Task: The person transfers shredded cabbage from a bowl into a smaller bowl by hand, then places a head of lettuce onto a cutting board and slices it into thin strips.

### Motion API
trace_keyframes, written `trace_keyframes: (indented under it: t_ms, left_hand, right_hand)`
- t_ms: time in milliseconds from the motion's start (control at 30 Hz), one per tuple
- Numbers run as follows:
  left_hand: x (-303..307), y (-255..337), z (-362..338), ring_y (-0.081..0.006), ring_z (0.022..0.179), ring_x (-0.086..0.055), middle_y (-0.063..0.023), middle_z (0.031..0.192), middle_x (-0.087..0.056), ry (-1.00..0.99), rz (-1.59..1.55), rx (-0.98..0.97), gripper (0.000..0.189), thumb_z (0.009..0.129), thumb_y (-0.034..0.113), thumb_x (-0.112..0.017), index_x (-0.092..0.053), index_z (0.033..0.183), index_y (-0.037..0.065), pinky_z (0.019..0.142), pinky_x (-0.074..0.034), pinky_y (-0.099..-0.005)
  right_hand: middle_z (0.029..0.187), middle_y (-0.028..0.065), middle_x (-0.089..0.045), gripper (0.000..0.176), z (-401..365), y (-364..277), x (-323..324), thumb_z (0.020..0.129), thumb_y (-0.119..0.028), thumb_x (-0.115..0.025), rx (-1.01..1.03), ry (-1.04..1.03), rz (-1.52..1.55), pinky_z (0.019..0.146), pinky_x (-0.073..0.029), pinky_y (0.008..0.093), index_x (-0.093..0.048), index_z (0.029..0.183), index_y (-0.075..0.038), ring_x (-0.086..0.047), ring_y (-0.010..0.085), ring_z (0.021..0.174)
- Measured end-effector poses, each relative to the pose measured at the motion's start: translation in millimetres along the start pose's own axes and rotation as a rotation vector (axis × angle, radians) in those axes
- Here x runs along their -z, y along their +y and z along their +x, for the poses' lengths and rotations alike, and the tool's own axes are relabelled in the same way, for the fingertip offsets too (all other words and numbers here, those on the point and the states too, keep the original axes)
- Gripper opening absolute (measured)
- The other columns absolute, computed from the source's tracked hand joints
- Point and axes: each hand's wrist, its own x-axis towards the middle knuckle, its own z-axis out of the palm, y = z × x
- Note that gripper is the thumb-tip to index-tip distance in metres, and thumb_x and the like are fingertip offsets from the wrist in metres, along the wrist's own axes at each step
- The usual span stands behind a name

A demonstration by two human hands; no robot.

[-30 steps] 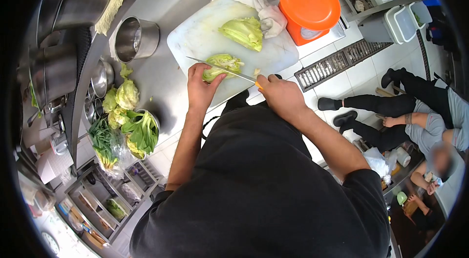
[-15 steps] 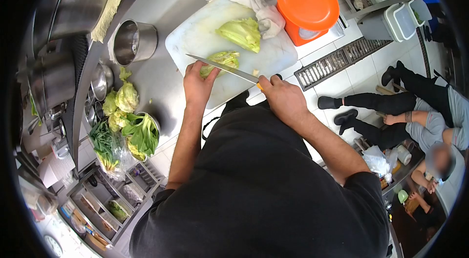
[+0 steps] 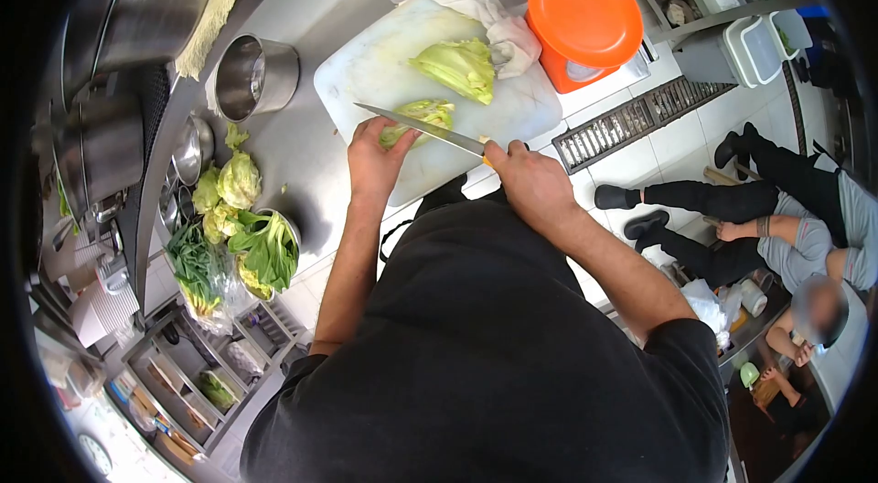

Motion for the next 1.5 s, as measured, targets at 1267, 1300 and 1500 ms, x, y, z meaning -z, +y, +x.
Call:
trace_keyframes:
  t_ms: [1267, 1300, 1500]
  left_hand:
    - [23.3, 22.9, 38.1, -0.0365, 0.097, -0.078, -0.0232, 0.108, -0.079, -0.300, 0.041, 0.216, 0.057, 0.084, 0.047, -0.092, -0.080, 0.116, 0.002, 0.089, -0.061, -0.0430]
    - [22.1, 22.1, 36.9, -0.0366, 0.097, -0.078, -0.0230, 0.108, -0.079, -0.287, 0.053, 0.194, 0.056, 0.084, 0.047, -0.092, -0.080, 0.116, 0.002, 0.089, -0.061, -0.0431]
    - [17.9, 12.3, 29.5, -0.0368, 0.102, -0.076, -0.0216, 0.115, -0.078, -0.232, 0.037, 0.105, 0.052, 0.085, 0.043, -0.092, -0.079, 0.115, 0.003, 0.091, -0.060, -0.0434]
  right_hand:
    - [0.091, 0.0153, -0.065, 0.029, 41.0, -0.4, -19.6, 0.096, -0.005, -0.057, -0.018, -0.002, 0.000, 0.066, -0.059, 0.0482, -0.056, 0.125, -0.008, -0.075, 0.0357, 0.079]
    - [0.091, 0.0157, -0.067, 0.029, 43.9, 0.4, -20.1, 0.097, -0.005, -0.058, -0.020, -0.023, 0.017, 0.067, -0.059, 0.0487, -0.055, 0.126, -0.008, -0.075, 0.0362, 0.081]
    - [0.100, 0.0190, -0.075, 0.028, 69.6, 6.8, -35.5, 0.101, -0.010, -0.057, -0.068, -0.107, 0.098, 0.072, -0.060, 0.0517, -0.056, 0.129, -0.009, -0.077, 0.0386, 0.090]
